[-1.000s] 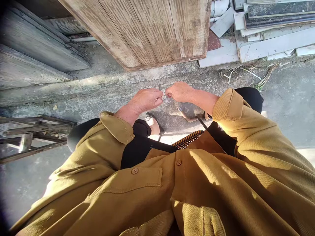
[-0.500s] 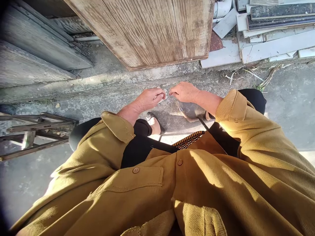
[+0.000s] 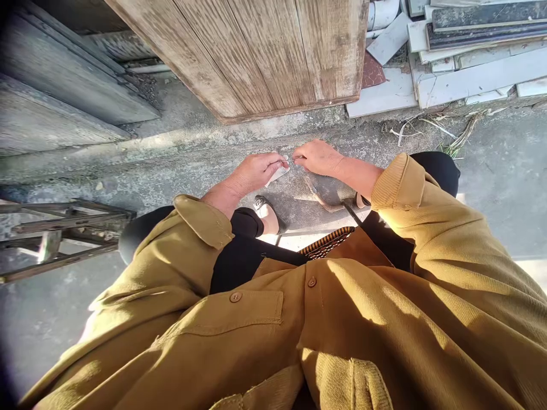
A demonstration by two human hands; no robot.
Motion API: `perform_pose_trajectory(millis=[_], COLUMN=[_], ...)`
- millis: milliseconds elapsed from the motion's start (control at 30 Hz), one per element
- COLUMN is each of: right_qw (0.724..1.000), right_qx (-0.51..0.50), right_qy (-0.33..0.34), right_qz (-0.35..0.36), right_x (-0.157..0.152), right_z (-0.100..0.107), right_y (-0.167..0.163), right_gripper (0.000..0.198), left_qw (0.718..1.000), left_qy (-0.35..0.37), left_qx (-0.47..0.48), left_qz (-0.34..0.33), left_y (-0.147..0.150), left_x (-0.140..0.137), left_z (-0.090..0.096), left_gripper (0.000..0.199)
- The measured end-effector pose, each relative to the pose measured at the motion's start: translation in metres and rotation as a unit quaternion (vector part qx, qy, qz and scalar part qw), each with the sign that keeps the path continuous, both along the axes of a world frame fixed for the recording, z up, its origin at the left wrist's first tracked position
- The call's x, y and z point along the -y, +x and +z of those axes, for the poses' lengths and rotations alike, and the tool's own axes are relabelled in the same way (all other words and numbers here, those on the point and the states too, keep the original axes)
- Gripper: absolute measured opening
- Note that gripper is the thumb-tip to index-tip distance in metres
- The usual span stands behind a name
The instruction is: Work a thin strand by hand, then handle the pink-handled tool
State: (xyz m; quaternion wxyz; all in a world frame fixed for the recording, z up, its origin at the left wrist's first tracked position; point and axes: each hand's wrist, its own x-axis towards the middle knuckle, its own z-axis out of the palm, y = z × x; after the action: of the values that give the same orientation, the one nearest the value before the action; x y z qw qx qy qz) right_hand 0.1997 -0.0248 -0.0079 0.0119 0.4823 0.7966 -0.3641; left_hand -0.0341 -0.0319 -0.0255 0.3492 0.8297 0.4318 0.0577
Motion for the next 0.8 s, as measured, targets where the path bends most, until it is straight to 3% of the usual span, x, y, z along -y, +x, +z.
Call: perform_pose_trajectory(millis=[233, 333, 500, 567, 633, 700, 800], right_qw=[0.999, 0.998, 0.974, 0.967, 0.980, 0.991, 0.983], right_qx=[0.002, 0.001, -0.029, -0.022, 0.028, 0.096, 0.157], right_qy=[-0.029, -0.050, -0.211, -0.244, -0.196, -0.088, 0.030], right_qz=[-0.029, -0.028, -0.072, -0.076, -0.036, 0.031, 0.094], right_x=[0.000, 0.001, 0.000, -0.002, -0.004, -0.006, -0.005], right_z=[0.006, 0.008, 0.005, 0.002, 0.002, 0.005, 0.012], right_y=[-0.002, -0.003, -0.002, -0.001, -0.001, -0.001, -0.003], right_gripper=[0.030, 0.033, 0.035, 0.033, 0.028, 0.023, 0.021], left_qw=[0.996, 0.999, 0.994, 0.990, 0.987, 0.984, 0.983], left_qy=[-0.076, -0.026, 0.080, 0.099, 0.111, 0.115, 0.107], left_qx=[0.043, 0.028, -0.043, -0.054, -0.053, -0.050, -0.050], left_qz=[0.033, 0.019, -0.054, -0.081, -0.107, -0.129, -0.139], left_y=[0.002, 0.001, 0.001, 0.001, 0.003, 0.005, 0.007], left_x=[0.001, 0.000, -0.002, -0.001, -0.001, 0.000, 0.000], left_z=[0.002, -0.003, -0.008, -0.007, -0.006, -0.005, -0.008], left_gripper=[0.035, 0.033, 0.031, 0.029, 0.028, 0.028, 0.025])
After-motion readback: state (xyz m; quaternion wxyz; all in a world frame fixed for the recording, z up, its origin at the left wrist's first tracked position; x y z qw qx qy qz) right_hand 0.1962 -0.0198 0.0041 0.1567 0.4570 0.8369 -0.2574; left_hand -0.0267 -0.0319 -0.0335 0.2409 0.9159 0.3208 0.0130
